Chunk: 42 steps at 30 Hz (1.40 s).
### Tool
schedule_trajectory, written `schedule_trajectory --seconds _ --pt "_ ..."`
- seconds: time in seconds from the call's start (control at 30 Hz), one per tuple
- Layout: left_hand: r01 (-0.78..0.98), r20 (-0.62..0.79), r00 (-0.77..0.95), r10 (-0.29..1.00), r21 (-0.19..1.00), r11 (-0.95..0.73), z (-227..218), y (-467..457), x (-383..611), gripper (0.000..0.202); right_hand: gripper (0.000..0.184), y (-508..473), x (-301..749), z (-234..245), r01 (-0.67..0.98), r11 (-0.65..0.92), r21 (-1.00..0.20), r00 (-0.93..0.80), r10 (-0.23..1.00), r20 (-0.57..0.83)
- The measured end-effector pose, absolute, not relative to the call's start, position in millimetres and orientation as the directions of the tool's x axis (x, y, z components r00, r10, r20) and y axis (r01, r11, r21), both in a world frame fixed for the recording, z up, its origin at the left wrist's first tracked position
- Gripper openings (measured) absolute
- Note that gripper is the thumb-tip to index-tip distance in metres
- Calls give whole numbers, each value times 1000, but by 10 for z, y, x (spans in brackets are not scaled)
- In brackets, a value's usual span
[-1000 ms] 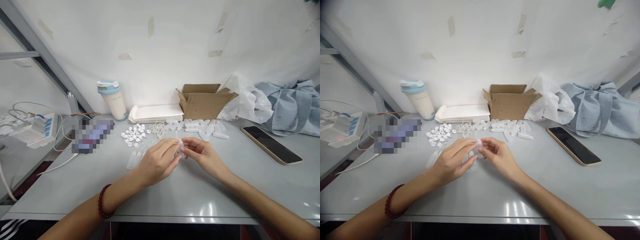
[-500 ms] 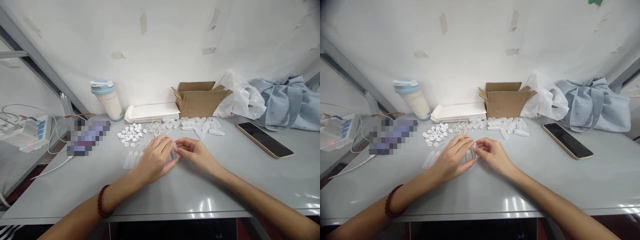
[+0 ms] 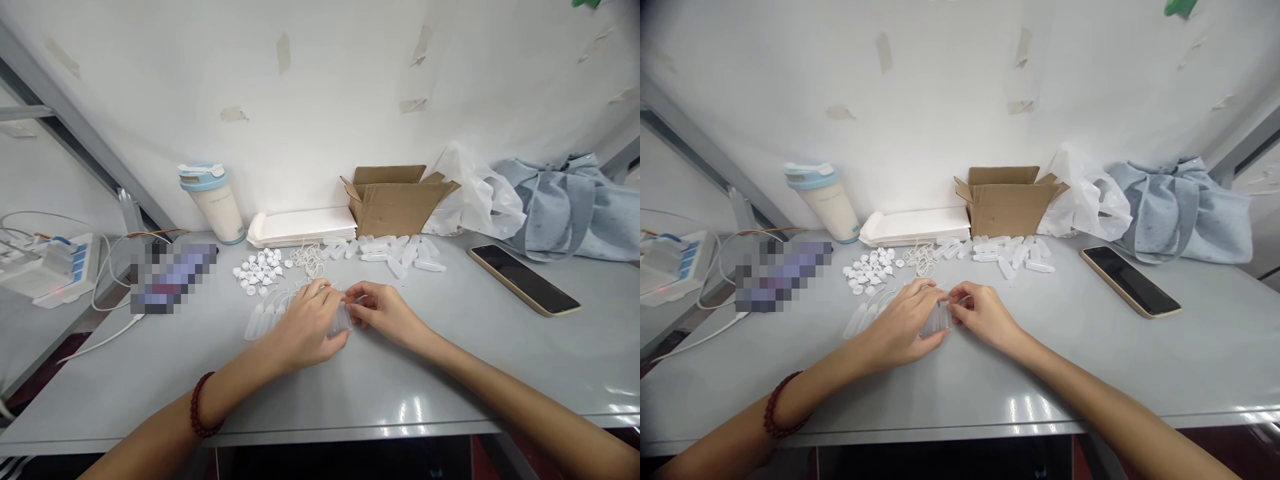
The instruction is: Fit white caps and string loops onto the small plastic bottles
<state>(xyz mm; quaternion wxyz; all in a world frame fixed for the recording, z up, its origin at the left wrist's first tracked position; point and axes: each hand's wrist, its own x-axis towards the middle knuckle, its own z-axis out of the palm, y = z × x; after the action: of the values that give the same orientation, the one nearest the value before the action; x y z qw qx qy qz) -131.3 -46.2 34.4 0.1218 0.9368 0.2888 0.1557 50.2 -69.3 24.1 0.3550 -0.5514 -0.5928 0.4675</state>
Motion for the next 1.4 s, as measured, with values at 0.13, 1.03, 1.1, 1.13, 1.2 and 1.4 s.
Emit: schedule_trajectory --seconds 0.13,1.03,1.1,1.13,1.2,1.4 --pt "474 226 801 554 325 -818 375 -444 -1334 32 12 -711 489 299 293 -79 -953 -158 979 -129" --pt "544 400 721 566 180 -820 294 164 -1648 26 21 -255 1060 140 869 400 -293 -182 807 562" --pt "541 401 732 551 150 -827 290 165 -1636 28 24 -169 1174 122 888 424 -178 -252 773 581" --pt "539 398 737 546 140 -830 287 164 -1631 29 25 -134 1227 112 891 432 -142 -279 766 580" --pt "532 388 752 533 122 -838 276 161 -1622 30 27 -81 1315 88 896 432 -103 -306 768 563" --pt "518 370 783 499 56 -854 248 153 -1605 30 36 -37 1378 11 932 360 -41 -310 850 426"
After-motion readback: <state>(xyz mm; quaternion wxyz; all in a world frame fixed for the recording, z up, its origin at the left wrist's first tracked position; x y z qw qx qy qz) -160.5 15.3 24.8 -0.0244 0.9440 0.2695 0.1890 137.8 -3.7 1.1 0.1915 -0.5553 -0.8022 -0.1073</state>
